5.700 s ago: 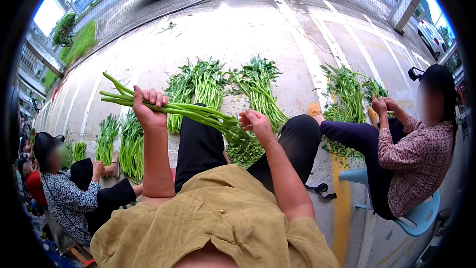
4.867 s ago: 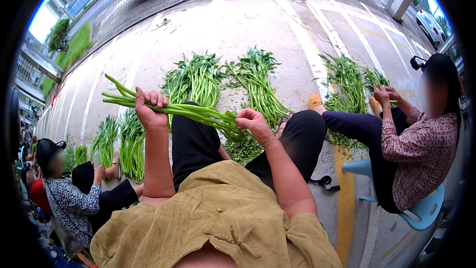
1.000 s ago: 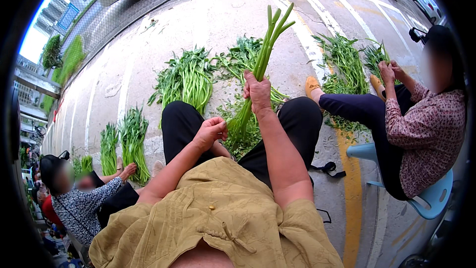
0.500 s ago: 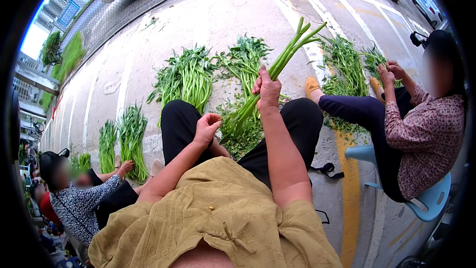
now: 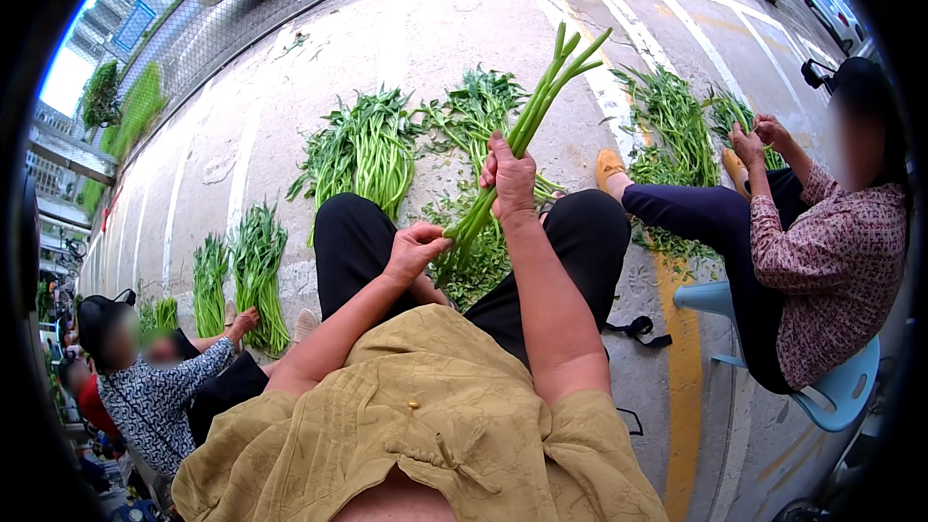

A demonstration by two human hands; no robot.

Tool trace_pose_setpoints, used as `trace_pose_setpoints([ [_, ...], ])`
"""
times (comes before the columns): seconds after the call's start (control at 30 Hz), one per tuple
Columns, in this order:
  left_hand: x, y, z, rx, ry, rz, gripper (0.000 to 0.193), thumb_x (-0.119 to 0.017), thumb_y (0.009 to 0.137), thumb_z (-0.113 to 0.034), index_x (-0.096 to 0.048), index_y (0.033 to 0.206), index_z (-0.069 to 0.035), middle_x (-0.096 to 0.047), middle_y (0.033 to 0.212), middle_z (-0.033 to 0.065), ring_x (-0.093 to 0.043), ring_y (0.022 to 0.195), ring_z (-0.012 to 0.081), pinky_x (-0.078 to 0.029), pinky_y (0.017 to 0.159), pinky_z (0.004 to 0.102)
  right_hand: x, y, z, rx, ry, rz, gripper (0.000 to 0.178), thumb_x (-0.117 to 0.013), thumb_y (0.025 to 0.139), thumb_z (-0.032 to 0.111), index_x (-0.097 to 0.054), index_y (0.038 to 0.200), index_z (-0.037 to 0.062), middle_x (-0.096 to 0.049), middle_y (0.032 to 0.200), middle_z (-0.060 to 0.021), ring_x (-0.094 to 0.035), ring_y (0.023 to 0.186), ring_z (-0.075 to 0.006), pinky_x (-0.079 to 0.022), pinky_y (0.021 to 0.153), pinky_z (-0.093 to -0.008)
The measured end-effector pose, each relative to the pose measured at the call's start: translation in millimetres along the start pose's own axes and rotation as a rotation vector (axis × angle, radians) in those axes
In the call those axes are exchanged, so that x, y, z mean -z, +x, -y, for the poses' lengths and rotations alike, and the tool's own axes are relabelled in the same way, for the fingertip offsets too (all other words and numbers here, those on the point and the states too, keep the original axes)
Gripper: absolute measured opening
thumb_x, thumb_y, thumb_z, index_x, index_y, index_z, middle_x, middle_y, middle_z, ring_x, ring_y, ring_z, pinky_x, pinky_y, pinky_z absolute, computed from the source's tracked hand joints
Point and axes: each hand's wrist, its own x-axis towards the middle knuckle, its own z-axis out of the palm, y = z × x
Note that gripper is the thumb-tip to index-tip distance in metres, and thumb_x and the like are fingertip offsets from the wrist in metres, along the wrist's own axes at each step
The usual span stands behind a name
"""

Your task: The person cleans a bundle of green vegetable stalks by hand, pulling individual stalks from the bunch and removing leaves before placing the stalks on the ground.

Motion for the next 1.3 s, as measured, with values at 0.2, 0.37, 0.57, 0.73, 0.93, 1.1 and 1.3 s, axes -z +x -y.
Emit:
trace_pose_setpoints([
  [0.2,6,0,1,0.113,-0.223,-0.006,0.012,-0.065,0.078,-0.009,-0.062,0.086,-0.002,-0.060,0.071,0.0007,-0.054,0.062,0.0062,-0.043,0.057,0.0204,-1,-2,1,0.012,0.006,-0.003,0.022,-0.060,0.084,0.024,-0.049,0.076,0.0071,-0.040,0.051,0.0023,-0.037,0.039,-0.0085,-0.032,0.038,-0.0242],
  [0.37,11,-3,-3,0.177,-0.422,0.160,0.013,-0.062,0.080,-0.008,-0.058,0.091,-0.003,-0.062,0.074,0.0035,-0.058,0.063,0.0105,-0.048,0.059,0.0236,0,0,0,0.022,-0.007,-0.016,0.022,-0.060,0.084,0.023,-0.049,0.076,0.0070,-0.040,0.051,0.0023,-0.037,0.039,-0.0085,-0.033,0.038,-0.0241],
  [0.57,10,-6,-5,0.223,-0.477,0.122,0.021,-0.061,0.079,-0.005,-0.055,0.099,-0.001,-0.061,0.075,0.0048,-0.057,0.063,0.0108,-0.048,0.060,0.0243,0,0,-1,0.035,-0.014,-0.029,0.023,-0.061,0.083,0.022,-0.048,0.074,0.0061,-0.039,0.049,0.0018,-0.037,0.038,-0.0091,-0.032,0.036,-0.0245],
  [0.73,10,-9,-12,0.156,-0.436,0.277,0.030,-0.059,0.079,-0.001,-0.050,0.108,0.000,-0.058,0.072,0.0031,-0.056,0.063,0.0104,-0.047,0.062,0.0236,0,1,0,0.041,0.001,-0.034,0.023,-0.061,0.084,0.022,-0.048,0.073,0.0059,-0.039,0.049,0.0019,-0.036,0.037,-0.0089,-0.031,0.036,-0.0246],
  [0.93,9,-9,-9,0.034,-0.348,0.366,0.035,-0.054,0.079,0.006,-0.046,0.112,-0.002,-0.054,0.067,0.0015,-0.052,0.060,0.0077,-0.044,0.056,0.0226,2,1,-1,0.026,-0.005,-0.048,0.023,-0.060,0.084,0.022,-0.048,0.073,0.0055,-0.038,0.048,0.0018,-0.035,0.036,-0.0090,-0.030,0.035,-0.0248],
  [1.1,12,-20,-9,-0.028,0.064,0.384,0.038,-0.052,0.078,0.006,-0.047,0.114,-0.004,-0.054,0.065,0.0011,-0.052,0.061,0.0060,-0.043,0.057,0.0215,10,9,12,0.085,0.025,-0.087,0.023,-0.060,0.084,0.022,-0.048,0.076,0.0042,-0.038,0.049,0.0017,-0.035,0.036,-0.0091,-0.030,0.035,-0.0248],
  [1.3,14,-13,-2,0.099,0.015,0.156,0.024,-0.056,0.078,-0.001,-0.054,0.102,-0.003,-0.057,0.066,0.0034,-0.054,0.061,0.0109,-0.042,0.057,0.0238,8,9,12,0.053,0.010,-0.094,0.022,-0.060,0.084,0.023,-0.048,0.076,0.0066,-0.038,0.051,0.0027,-0.035,0.039,-0.0082,-0.031,0.037,-0.0240],
])
